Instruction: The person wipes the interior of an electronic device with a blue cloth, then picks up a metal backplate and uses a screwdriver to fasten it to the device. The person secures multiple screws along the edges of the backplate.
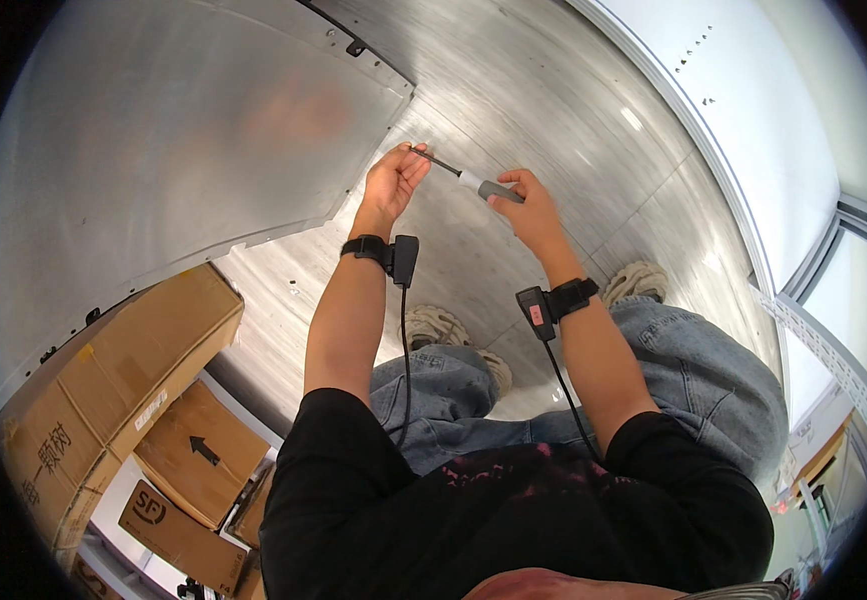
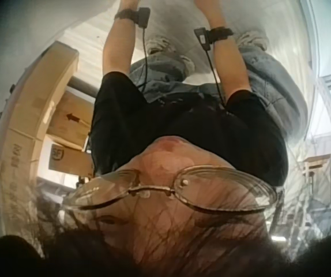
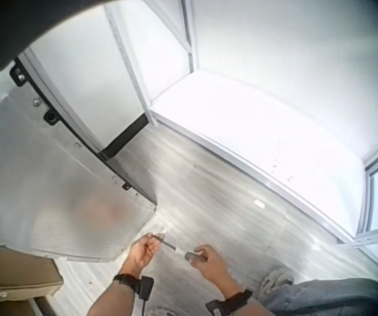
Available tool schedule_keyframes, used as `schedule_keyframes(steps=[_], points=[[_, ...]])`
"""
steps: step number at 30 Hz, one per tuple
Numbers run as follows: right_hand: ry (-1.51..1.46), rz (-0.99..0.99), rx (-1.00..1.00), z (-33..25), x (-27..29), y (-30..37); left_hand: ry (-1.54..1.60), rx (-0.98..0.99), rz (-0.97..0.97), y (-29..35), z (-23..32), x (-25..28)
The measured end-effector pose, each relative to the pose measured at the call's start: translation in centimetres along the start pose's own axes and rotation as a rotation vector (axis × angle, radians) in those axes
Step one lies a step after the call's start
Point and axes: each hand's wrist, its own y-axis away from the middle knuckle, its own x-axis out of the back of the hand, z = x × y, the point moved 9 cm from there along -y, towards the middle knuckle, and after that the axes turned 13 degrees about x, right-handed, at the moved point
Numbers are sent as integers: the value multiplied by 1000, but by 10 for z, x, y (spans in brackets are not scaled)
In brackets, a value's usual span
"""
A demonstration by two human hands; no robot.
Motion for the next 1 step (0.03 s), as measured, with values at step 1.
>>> schedule_keyframes(steps=[1], points=[[0,-3,-2,0,-2,0,22,6,5,-5,-4,10]])
